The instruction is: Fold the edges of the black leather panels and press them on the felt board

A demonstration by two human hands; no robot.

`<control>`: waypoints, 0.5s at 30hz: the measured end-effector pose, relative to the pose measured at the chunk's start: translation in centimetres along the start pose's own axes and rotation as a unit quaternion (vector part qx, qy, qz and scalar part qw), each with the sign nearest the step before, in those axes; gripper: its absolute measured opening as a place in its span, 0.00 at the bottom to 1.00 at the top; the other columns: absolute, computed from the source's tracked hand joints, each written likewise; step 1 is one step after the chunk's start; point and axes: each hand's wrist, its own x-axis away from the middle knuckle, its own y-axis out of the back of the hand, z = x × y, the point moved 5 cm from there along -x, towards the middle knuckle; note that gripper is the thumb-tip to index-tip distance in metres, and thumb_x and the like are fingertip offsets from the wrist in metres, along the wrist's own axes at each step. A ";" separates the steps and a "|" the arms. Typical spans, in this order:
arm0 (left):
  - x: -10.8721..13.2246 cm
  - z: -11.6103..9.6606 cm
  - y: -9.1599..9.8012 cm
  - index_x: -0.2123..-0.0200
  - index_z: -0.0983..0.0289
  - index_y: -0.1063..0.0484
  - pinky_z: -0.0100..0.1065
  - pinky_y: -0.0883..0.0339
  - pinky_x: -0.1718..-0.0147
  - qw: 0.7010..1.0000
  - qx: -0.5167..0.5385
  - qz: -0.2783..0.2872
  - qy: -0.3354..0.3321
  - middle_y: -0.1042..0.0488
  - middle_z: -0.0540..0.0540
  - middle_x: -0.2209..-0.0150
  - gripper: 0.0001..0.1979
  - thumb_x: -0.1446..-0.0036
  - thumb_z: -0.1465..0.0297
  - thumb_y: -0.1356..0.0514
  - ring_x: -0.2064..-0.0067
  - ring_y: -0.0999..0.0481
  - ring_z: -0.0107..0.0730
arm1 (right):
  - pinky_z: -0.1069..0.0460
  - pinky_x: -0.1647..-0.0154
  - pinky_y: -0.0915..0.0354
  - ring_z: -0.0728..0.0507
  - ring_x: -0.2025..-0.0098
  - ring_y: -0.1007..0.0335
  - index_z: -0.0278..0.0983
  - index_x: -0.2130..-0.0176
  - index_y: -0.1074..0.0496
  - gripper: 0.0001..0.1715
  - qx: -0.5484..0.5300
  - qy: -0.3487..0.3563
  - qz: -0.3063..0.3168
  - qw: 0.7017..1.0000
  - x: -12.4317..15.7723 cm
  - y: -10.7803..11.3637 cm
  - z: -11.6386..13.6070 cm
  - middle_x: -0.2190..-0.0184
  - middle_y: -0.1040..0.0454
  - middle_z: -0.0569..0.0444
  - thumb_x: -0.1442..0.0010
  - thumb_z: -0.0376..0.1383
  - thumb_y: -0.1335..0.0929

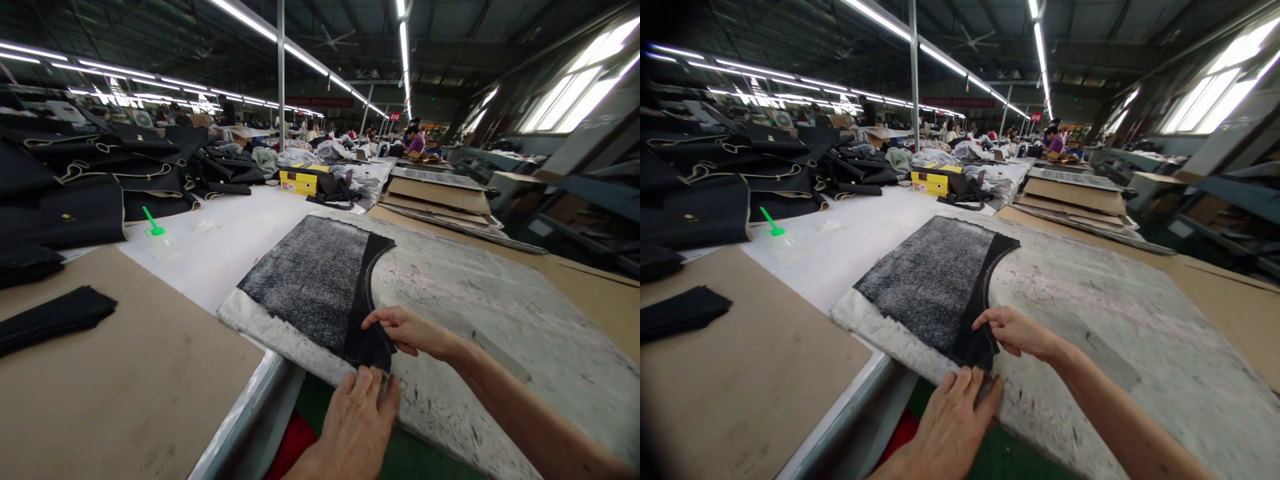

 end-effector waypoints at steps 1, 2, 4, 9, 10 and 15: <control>0.0 -0.1 0.0 0.44 0.66 0.37 0.37 0.38 0.57 1.000 -0.001 -0.007 0.000 0.31 0.62 0.50 0.19 0.35 0.63 0.49 0.52 0.35 0.41 | 0.58 0.88 0.57 0.54 0.89 0.54 0.33 0.58 0.29 0.21 0.008 -0.002 -0.014 1.000 -0.4 0.0 -0.3 0.86 0.43 0.65 0.52 0.37 0.36; 0.0 -0.3 0.1 0.45 0.66 0.36 0.37 0.38 0.58 1.000 -0.001 -0.015 -0.012 0.32 0.61 0.48 0.19 0.35 0.63 0.49 0.53 0.35 0.40 | 0.58 0.87 0.55 0.54 0.88 0.53 0.33 0.60 0.29 0.19 0.012 0.000 -0.025 1.000 -0.7 -0.1 -0.5 0.85 0.40 0.64 0.52 0.38 0.36; 0.0 -0.9 0.5 0.47 0.67 0.34 0.36 0.39 0.60 0.998 -0.003 -0.033 -0.057 0.35 0.60 0.44 0.18 0.35 0.64 0.49 0.54 0.35 0.39 | 0.58 0.83 0.47 0.53 0.83 0.43 0.34 0.62 0.28 0.18 0.014 0.010 -0.038 0.999 -1.3 -0.2 -0.7 0.80 0.32 0.60 0.54 0.38 0.34; 0.0 -1.4 1.3 0.48 0.66 0.32 0.35 0.39 0.61 0.993 -0.021 -0.073 -0.092 0.40 0.58 0.39 0.16 0.35 0.68 0.51 0.54 0.34 0.37 | 0.56 0.73 0.41 0.48 0.73 0.33 0.34 0.67 0.29 0.14 0.050 0.021 -0.081 0.995 -1.7 0.1 -0.4 0.75 0.26 0.56 0.56 0.38 0.29; 0.0 -1.4 1.4 0.48 0.66 0.32 0.35 0.39 0.61 0.993 -0.022 -0.073 -0.092 0.42 0.58 0.37 0.16 0.35 0.69 0.51 0.54 0.34 0.37 | 0.56 0.73 0.41 0.47 0.72 0.32 0.34 0.68 0.28 0.13 0.059 0.023 -0.088 0.994 -1.7 0.3 -0.3 0.75 0.26 0.55 0.54 0.39 0.29; -0.1 -1.3 1.9 0.50 0.67 0.31 0.35 0.38 0.60 0.991 -0.025 -0.109 -0.072 0.43 0.63 0.37 0.15 0.37 0.71 0.49 0.53 0.34 0.39 | 0.55 0.74 0.42 0.47 0.73 0.32 0.34 0.73 0.28 0.21 0.104 0.035 -0.092 0.990 -1.7 0.5 0.3 0.76 0.25 0.52 0.44 0.49 0.32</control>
